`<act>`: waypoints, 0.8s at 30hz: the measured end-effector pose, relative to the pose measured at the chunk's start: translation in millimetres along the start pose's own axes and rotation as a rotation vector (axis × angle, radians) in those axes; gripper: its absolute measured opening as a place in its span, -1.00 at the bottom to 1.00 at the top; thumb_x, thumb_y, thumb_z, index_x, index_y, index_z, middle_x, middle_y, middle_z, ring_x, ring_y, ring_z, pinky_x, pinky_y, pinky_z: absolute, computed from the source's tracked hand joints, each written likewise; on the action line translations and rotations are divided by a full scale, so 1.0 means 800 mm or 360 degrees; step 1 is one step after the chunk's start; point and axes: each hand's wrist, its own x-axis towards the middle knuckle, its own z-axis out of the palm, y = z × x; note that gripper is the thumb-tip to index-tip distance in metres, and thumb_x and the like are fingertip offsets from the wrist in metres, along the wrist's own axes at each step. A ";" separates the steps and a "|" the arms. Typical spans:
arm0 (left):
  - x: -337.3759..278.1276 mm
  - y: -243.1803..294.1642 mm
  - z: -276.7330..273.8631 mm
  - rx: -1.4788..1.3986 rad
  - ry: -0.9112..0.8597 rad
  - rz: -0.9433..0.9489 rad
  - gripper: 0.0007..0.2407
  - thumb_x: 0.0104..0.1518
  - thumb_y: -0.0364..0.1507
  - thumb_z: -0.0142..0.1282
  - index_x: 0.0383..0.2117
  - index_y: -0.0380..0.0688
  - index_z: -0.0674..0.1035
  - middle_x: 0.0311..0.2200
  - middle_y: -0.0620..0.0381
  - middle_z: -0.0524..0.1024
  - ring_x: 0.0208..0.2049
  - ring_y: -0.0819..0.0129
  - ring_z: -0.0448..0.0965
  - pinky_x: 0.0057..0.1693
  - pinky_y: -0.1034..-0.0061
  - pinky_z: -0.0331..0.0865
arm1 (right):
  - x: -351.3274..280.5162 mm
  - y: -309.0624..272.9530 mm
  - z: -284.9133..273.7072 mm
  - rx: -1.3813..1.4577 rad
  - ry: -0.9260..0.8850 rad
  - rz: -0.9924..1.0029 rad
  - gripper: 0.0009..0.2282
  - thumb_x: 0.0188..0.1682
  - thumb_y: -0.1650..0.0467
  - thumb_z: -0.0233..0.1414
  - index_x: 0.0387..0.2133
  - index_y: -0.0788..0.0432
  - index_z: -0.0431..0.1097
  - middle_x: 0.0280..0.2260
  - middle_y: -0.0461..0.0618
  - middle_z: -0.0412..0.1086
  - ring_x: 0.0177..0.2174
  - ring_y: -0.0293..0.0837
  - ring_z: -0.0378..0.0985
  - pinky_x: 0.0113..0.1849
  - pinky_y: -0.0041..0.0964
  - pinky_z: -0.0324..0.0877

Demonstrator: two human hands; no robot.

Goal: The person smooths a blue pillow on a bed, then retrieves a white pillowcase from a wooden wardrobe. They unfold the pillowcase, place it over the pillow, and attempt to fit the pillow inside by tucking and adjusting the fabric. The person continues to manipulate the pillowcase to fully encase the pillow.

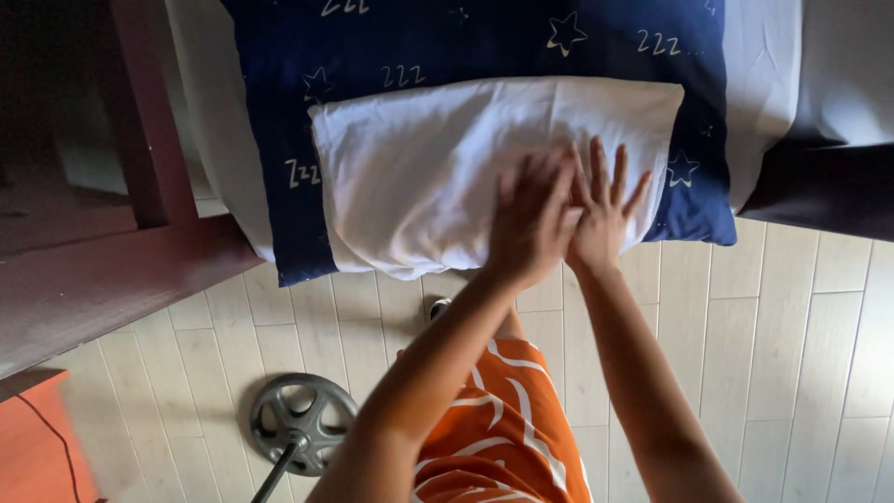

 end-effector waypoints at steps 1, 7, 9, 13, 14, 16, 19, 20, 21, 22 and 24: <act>0.016 0.004 0.018 0.0000 0.0001 -0.0010 -0.48 0.18 -0.36 0.14 0.29 -0.17 0.31 0.34 -0.15 0.21 0.43 -0.06 0.07 0.44 -0.11 -0.09 | 0.012 0.007 0.021 0.0002 -0.0008 -0.0005 -0.52 0.14 0.32 0.01 0.37 -0.11 0.20 0.36 0.02 0.15 0.37 0.11 0.03 0.30 0.35 -0.19; 0.061 -0.069 0.032 0.0489 -0.0501 -0.0089 -0.45 0.41 -0.09 -0.15 0.44 0.08 0.02 0.49 0.19 -0.16 0.53 0.22 -0.21 0.53 -0.13 -0.36 | 0.068 0.018 0.043 -0.0194 -0.0556 0.0504 -0.41 0.19 0.06 -0.37 0.49 -0.16 -0.25 0.49 -0.06 -0.36 0.44 0.12 -0.41 0.28 0.47 -0.54; 0.058 -0.135 0.005 0.0659 -0.0317 -0.0106 -0.44 0.38 -0.17 -0.13 0.47 0.24 -0.03 0.51 0.30 -0.22 0.53 0.20 -0.26 0.53 0.00 -0.32 | 0.080 0.024 0.041 0.0004 -0.0472 0.0536 -0.46 0.22 0.10 -0.44 0.48 -0.18 -0.21 0.50 -0.06 -0.35 0.44 0.14 -0.45 0.30 0.41 -0.60; 0.035 -0.232 -0.104 0.0982 -0.0049 -0.0409 -0.51 0.50 -0.13 -0.30 0.52 0.20 -0.03 0.54 0.24 -0.19 0.55 0.25 -0.25 0.52 -0.07 -0.44 | 0.078 0.041 0.050 0.0010 -0.0454 0.0540 -0.44 0.19 0.08 -0.48 0.48 -0.18 -0.22 0.49 -0.03 -0.36 0.42 0.15 -0.51 0.28 0.36 -0.65; 0.038 -0.238 -0.129 0.1031 -0.0149 -0.0689 -0.49 0.45 -0.08 -0.34 0.50 0.20 -0.02 0.53 0.24 -0.18 0.54 0.26 -0.25 0.48 -0.17 -0.45 | 0.074 0.045 0.052 0.0026 -0.0402 0.0515 -0.45 0.21 0.10 -0.40 0.48 -0.15 -0.20 0.49 0.06 -0.36 0.43 0.18 -0.47 0.29 0.36 -0.62; 0.037 -0.252 -0.156 0.1082 -0.0239 -0.0966 -0.46 0.40 -0.02 -0.38 0.48 0.19 -0.01 0.52 0.24 -0.16 0.52 0.26 -0.25 0.43 -0.26 -0.45 | 0.067 0.053 0.054 0.0050 -0.0339 0.0486 -0.45 0.22 0.11 -0.32 0.49 -0.12 -0.18 0.49 0.15 -0.35 0.43 0.21 -0.43 0.30 0.35 -0.58; 0.019 -0.260 -0.163 0.1236 0.0071 -0.0936 -0.35 0.35 0.08 -0.20 0.47 0.04 0.04 0.46 -0.15 -0.03 0.46 0.02 -0.13 0.38 -0.24 -0.36 | 0.064 0.053 0.040 0.0313 0.0535 0.0399 -0.33 0.31 0.13 0.01 0.53 0.07 -0.21 0.49 0.33 -0.20 0.48 0.24 -0.20 0.44 0.18 -0.14; 0.016 -0.253 -0.162 0.1206 0.0125 -0.1108 -0.28 0.31 0.11 -0.11 0.45 -0.08 0.06 0.32 -0.17 0.18 0.36 0.01 0.11 0.43 -0.15 -0.22 | 0.069 0.049 0.024 0.0246 0.0387 0.0906 -0.22 0.07 0.15 0.15 0.43 0.19 -0.14 0.30 0.29 0.05 0.27 0.21 0.06 0.28 0.17 0.01; 0.011 -0.244 -0.158 0.1169 0.0169 -0.1277 -0.21 0.26 0.14 -0.01 0.43 -0.20 0.07 0.18 -0.20 0.39 0.25 0.00 0.35 0.48 -0.06 -0.08 | 0.071 0.047 0.008 0.0173 0.0208 0.1412 -0.11 -0.17 0.16 0.30 0.33 0.31 -0.07 0.11 0.23 0.30 0.07 0.16 0.31 0.11 0.15 0.17; -0.004 -0.249 -0.158 0.1169 0.0164 -0.1276 -0.21 0.26 0.14 -0.01 0.43 -0.20 0.07 0.18 -0.20 0.39 0.25 0.00 0.35 0.48 -0.06 -0.08 | 0.051 0.084 0.016 0.0171 0.0206 0.1416 -0.11 -0.17 0.16 0.30 0.33 0.31 -0.07 0.11 0.23 0.30 0.07 0.16 0.31 0.11 0.15 0.17; -0.035 -0.256 -0.155 0.0708 0.0357 -0.1260 -0.34 0.15 -0.01 0.22 0.23 -0.25 0.35 -0.03 -0.17 0.57 -0.07 0.07 0.61 0.14 0.17 0.38 | 0.014 0.161 0.029 0.1490 -0.0173 0.1275 -0.55 0.07 0.29 0.32 0.01 0.48 0.48 -0.13 0.28 0.51 -0.28 -0.03 0.45 -0.13 -0.08 0.40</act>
